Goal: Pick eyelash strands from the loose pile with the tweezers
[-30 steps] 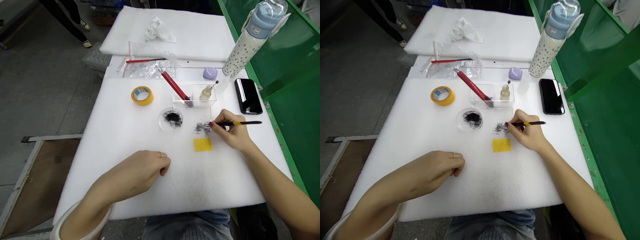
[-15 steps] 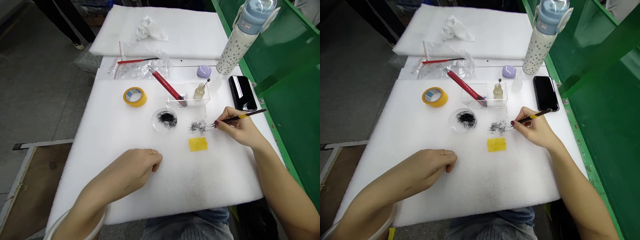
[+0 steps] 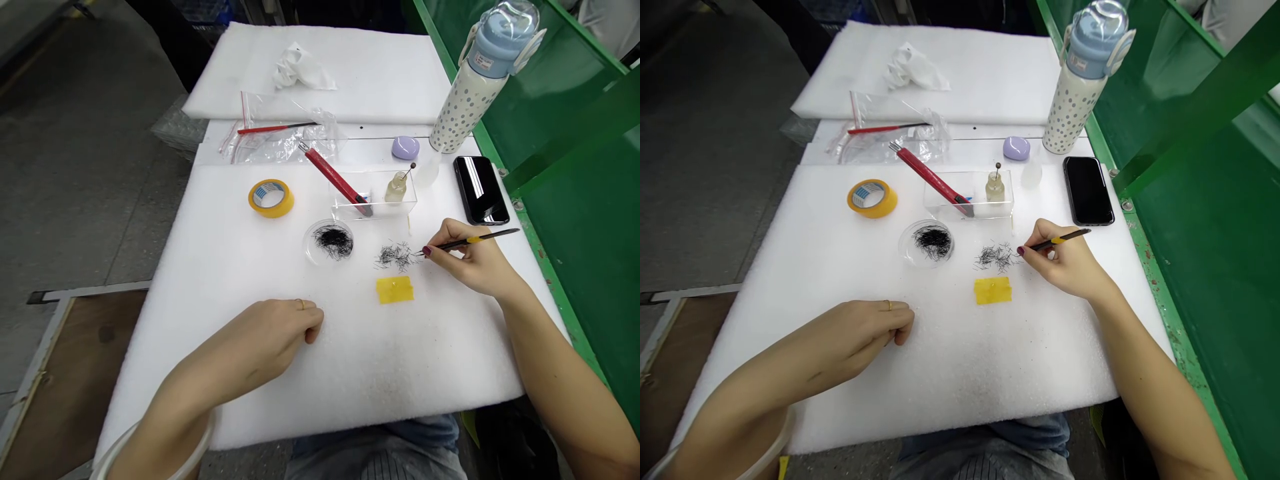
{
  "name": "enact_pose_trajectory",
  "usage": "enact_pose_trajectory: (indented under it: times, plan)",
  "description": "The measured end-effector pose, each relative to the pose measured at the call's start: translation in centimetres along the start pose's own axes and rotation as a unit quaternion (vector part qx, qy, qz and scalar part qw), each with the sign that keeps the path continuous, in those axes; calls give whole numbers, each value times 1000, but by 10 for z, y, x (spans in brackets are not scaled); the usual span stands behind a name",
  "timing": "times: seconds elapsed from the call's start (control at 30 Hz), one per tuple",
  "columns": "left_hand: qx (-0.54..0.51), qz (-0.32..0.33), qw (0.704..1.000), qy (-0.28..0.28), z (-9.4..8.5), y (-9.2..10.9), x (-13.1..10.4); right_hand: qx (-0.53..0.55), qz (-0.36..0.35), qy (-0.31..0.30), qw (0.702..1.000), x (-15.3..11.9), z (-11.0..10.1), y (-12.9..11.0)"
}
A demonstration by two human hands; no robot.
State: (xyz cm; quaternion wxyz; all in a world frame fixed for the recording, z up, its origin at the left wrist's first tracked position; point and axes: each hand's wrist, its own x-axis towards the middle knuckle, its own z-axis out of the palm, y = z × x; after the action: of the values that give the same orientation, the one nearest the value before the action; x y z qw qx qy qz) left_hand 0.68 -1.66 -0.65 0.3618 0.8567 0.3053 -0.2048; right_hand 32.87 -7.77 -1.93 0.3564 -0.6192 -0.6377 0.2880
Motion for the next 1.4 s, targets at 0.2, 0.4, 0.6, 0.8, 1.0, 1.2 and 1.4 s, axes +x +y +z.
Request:
enact_pose_trajectory:
  times: [0.2, 0.4, 0.6, 0.8, 1.0, 1.2, 1.4]
  plan:
    - [6, 7, 1000, 5, 1, -1, -2, -11, 0, 16, 1000, -1, -2, -1]
    - [5, 5, 1000, 2, 0, 1, -1, 13, -11, 36, 999, -1, 3, -4]
    - [2, 2, 1000, 4, 0, -1, -1, 5, -29, 4, 1000, 0, 8, -6]
    - [-3, 5, 1000, 6, 0, -1, -1, -20, -2, 16, 1000, -6, -2, -11]
    - [-7, 9, 1000, 8, 1, -2, 1, -45, 23, 0, 999, -7, 0, -13]
    - [-12, 8, 1000, 7, 0, -1, 0, -52, 23, 2, 998, -7, 1, -13]
    - [-12, -2, 1000, 5, -3, 3, -2, -26, 31, 9, 999, -7, 1, -11]
